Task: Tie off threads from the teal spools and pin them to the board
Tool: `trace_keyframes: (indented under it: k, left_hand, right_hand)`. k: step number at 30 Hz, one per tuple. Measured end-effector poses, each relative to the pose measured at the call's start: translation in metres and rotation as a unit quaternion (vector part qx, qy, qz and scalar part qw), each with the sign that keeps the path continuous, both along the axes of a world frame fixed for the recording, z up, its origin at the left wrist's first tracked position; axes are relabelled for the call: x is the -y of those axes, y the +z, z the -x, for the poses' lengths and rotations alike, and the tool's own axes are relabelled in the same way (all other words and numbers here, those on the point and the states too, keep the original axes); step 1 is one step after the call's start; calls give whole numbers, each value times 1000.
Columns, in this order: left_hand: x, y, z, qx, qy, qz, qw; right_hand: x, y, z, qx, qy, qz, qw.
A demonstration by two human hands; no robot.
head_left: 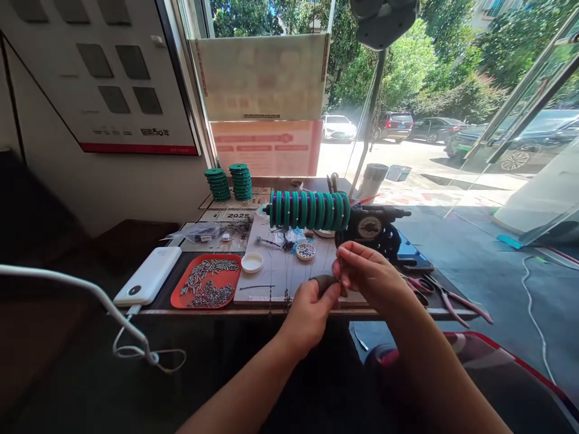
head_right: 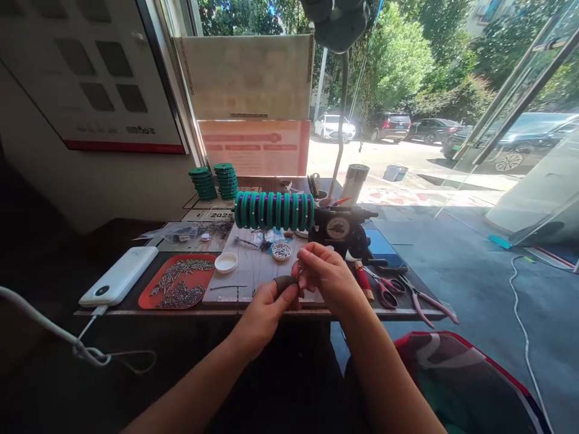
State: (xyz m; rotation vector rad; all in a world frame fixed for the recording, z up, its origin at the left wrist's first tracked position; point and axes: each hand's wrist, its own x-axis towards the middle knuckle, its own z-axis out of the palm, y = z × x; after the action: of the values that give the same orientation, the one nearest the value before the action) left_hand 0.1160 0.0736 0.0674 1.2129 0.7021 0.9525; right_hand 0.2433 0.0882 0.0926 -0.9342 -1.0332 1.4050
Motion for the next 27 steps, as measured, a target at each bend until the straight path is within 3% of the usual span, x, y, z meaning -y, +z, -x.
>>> trace_keyframes:
  k: [5, 9, 14, 21, 25, 27]
  left_hand:
    - [21, 4, 23, 77, -63, 195, 976]
    - [36, -3, 40, 88, -109, 247, 959]
    - [56, -16, 55, 87, -120, 286, 947]
    - [65, -19, 64, 81, -122, 284, 948]
    - [44, -9, 52, 31, -98, 171, 980]
    - [26, 0, 37, 62, -96, 141, 983]
  right_hand:
    - [3, -5, 15, -50, 8, -12, 999]
    - [6, -4, 17, -38, -23, -12, 999]
    - [7, -4, 14, -26, -32, -13, 999]
    - [8, -3, 14, -24, -45, -10, 999]
    - [6, -2, 11, 1, -43, -14, 999]
    - [5, -1, 8, 10, -44, -13, 999]
